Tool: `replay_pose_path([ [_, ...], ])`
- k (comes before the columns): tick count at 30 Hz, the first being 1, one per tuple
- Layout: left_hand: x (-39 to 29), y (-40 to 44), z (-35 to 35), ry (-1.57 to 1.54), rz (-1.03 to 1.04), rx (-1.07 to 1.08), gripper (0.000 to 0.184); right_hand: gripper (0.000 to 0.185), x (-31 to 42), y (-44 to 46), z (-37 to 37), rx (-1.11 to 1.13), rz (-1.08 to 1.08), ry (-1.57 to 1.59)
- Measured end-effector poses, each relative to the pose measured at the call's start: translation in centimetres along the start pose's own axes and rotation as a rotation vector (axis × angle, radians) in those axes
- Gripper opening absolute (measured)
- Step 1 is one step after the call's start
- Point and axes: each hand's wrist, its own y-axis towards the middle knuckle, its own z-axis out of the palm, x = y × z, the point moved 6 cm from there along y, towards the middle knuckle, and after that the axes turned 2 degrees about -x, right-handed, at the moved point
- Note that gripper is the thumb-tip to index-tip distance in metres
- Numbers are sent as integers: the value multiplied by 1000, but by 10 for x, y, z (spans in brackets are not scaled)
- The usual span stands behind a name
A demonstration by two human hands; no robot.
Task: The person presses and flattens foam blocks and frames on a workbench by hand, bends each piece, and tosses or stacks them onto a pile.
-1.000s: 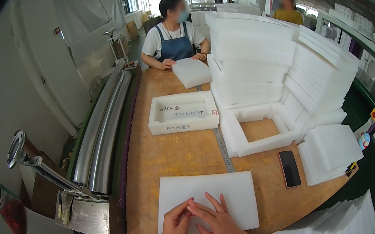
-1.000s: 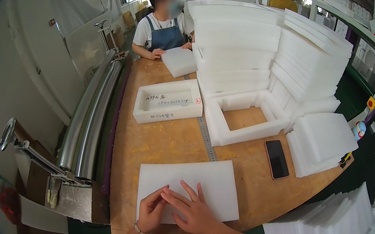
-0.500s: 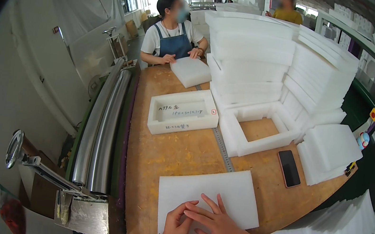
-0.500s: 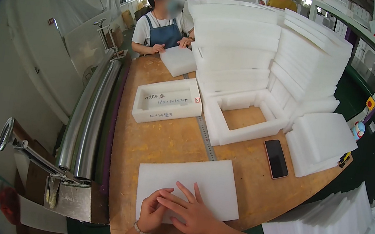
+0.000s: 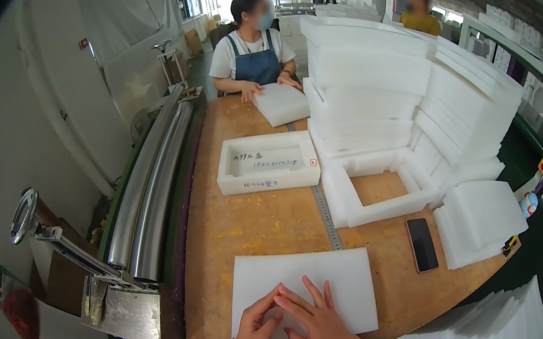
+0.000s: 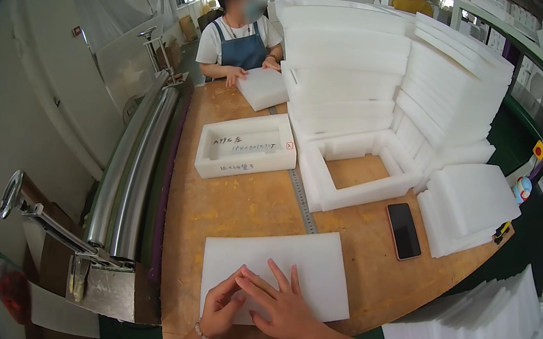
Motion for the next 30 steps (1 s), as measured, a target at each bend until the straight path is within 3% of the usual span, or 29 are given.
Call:
replay_pose_path([
  [12,17,-3,-19,-245,-68,-111,15,72,-1,-11,-6,3,-218,276],
  [30,8,-5,-12,-212,-123,-152,12,72,3,-9,-14,13,-200,365],
])
